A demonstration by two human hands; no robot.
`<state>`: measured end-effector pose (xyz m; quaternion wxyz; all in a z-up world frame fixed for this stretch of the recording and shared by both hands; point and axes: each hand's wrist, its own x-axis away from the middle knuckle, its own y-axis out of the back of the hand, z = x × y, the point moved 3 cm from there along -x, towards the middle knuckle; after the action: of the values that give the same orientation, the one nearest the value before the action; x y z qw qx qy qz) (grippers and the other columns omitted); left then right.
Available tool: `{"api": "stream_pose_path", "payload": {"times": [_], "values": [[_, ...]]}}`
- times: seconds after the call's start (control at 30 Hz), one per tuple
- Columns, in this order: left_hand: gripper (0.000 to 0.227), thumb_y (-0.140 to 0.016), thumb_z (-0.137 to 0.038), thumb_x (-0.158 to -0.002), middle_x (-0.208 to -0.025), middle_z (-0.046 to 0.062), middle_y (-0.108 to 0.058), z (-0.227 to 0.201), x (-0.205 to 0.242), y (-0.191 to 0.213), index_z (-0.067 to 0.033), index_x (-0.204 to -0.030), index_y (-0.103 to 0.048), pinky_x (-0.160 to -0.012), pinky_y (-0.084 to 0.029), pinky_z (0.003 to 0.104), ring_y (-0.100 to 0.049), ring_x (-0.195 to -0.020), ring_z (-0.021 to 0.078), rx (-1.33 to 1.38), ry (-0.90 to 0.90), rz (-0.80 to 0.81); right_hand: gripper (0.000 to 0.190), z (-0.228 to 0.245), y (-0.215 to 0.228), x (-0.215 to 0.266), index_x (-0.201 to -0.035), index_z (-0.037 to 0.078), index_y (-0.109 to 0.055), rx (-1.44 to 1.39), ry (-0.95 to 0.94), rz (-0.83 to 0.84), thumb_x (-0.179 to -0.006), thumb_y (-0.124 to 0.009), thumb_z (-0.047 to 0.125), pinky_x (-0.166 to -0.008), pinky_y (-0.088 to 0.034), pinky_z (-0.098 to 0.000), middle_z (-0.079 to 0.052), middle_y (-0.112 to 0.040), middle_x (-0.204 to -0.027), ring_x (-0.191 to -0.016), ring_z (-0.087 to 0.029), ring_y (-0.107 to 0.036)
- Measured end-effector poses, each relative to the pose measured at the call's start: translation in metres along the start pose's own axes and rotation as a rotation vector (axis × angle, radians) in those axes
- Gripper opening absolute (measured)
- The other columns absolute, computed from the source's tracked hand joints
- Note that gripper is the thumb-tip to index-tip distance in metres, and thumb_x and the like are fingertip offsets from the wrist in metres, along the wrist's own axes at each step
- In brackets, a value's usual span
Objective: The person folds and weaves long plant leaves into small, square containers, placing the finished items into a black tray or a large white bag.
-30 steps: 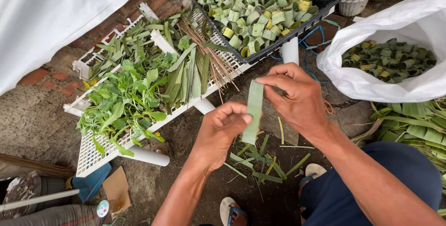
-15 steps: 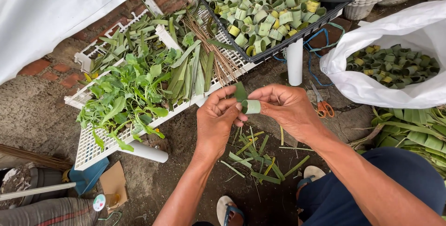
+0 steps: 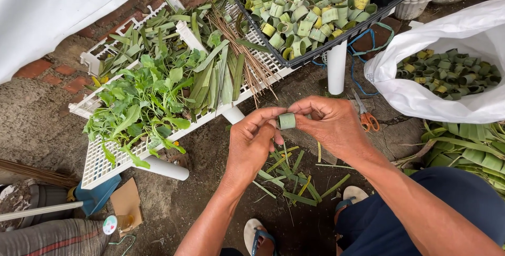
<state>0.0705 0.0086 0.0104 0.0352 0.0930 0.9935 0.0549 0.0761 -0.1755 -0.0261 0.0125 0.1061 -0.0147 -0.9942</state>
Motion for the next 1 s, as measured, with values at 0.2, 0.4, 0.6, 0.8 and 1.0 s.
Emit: {"api": "stream_pose_path", "payload": {"times": [0.2,0.4,0.6,0.8,1.0], "values": [[0.021,-0.069,-0.012,-0.096,-0.096,0.022,-0.072,-0.020,0.002,-0.005,0.0042,-0.109,-0.073,-0.042,-0.057,0.018,-0.064,-0.066,0.0120,0.170,0.127,-0.038,0.017,0.034,-0.003,0.001,-0.101,0.009,-0.082,0.125,0.130,-0.002,-0.088,-0.077,-0.001,-0.039,-0.032,-0.0172,-0.011,-0.079,-0.081,-0.042,-0.002,-0.038],[0.026,-0.080,-0.008,-0.088,-0.075,0.013,-0.063,0.002,0.005,0.000,0.0087,-0.105,-0.069,-0.035,-0.049,0.014,-0.053,-0.055,0.0052,0.082,0.159,-0.079,0.017,0.035,-0.003,0.005,-0.103,0.009,-0.081,0.146,0.134,-0.013,-0.090,-0.076,0.001,-0.038,-0.033,-0.0193,-0.011,-0.080,-0.085,-0.043,-0.001,-0.037],[0.015,-0.076,-0.003,-0.090,-0.077,0.021,-0.072,0.021,0.000,-0.001,0.0089,-0.100,-0.074,-0.036,-0.054,0.016,-0.065,-0.048,0.0108,0.132,0.127,-0.079,0.018,0.042,-0.005,0.003,-0.106,0.008,-0.080,0.190,0.155,0.015,-0.089,-0.077,0.002,-0.040,-0.036,-0.0194,-0.010,-0.078,-0.088,-0.046,-0.003,-0.042],[0.019,-0.068,-0.003,-0.096,-0.088,0.028,-0.075,0.004,-0.004,0.005,0.0102,-0.110,-0.071,-0.038,-0.060,0.021,-0.069,-0.047,0.0166,0.188,0.091,-0.120,0.048,0.033,-0.009,0.009,-0.148,0.006,-0.056,0.276,-0.008,0.150,-0.101,-0.051,0.006,-0.054,-0.047,-0.0278,-0.012,-0.057,-0.100,-0.065,-0.012,-0.049],[0.020,-0.068,-0.002,-0.094,-0.084,0.024,-0.077,0.010,-0.003,0.009,0.0117,-0.108,-0.071,-0.036,-0.058,0.020,-0.069,-0.044,0.0200,0.171,0.082,-0.203,0.031,0.051,-0.007,0.007,-0.128,0.004,-0.074,0.222,-0.027,0.143,-0.098,-0.064,0.005,-0.053,-0.045,-0.0269,-0.011,-0.062,-0.084,-0.063,-0.013,-0.052]]}}
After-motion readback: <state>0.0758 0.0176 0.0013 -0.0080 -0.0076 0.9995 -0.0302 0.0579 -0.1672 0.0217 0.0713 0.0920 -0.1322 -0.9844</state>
